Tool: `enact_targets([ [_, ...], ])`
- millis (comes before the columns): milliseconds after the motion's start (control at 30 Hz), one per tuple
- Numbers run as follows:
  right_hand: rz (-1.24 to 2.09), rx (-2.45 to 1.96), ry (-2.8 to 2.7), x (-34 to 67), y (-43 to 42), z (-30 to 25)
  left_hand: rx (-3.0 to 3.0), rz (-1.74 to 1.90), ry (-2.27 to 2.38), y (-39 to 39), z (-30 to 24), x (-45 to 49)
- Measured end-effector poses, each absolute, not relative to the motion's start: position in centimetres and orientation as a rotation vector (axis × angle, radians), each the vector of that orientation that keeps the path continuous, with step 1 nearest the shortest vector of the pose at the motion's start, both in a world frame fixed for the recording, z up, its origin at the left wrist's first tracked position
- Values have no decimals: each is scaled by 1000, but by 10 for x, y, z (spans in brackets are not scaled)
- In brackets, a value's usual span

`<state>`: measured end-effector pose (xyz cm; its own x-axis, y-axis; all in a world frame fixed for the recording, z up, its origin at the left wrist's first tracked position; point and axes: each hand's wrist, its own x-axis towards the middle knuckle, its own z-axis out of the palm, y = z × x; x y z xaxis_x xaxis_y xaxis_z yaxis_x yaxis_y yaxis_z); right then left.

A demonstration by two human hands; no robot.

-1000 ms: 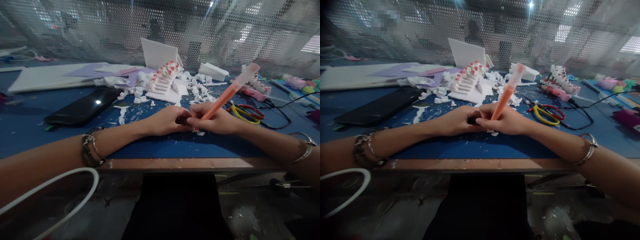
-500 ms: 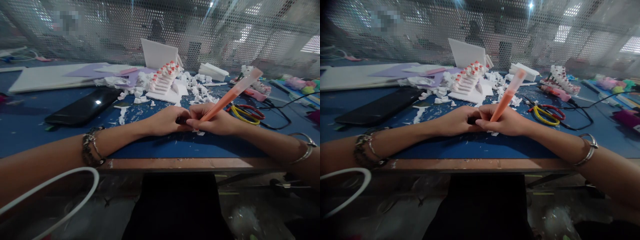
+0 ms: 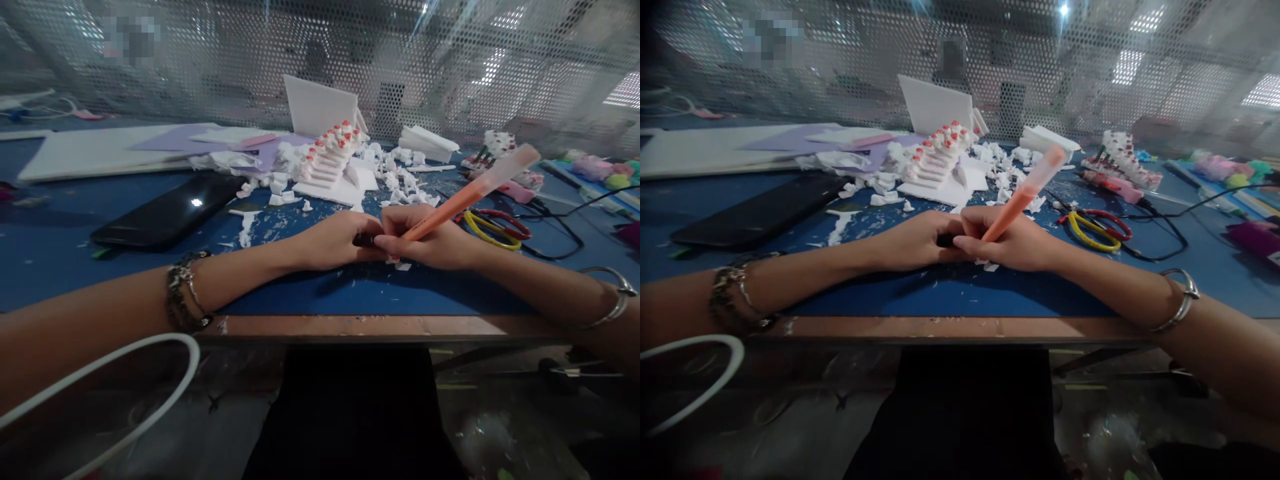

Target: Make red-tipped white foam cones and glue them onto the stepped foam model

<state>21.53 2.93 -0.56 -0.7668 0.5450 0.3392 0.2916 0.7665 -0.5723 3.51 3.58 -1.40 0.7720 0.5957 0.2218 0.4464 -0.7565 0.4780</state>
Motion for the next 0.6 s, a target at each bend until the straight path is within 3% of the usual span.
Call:
enact_targets([
  [600, 680, -661, -2464, 215, 29, -4, 2565, 506, 814, 36, -14, 35],
])
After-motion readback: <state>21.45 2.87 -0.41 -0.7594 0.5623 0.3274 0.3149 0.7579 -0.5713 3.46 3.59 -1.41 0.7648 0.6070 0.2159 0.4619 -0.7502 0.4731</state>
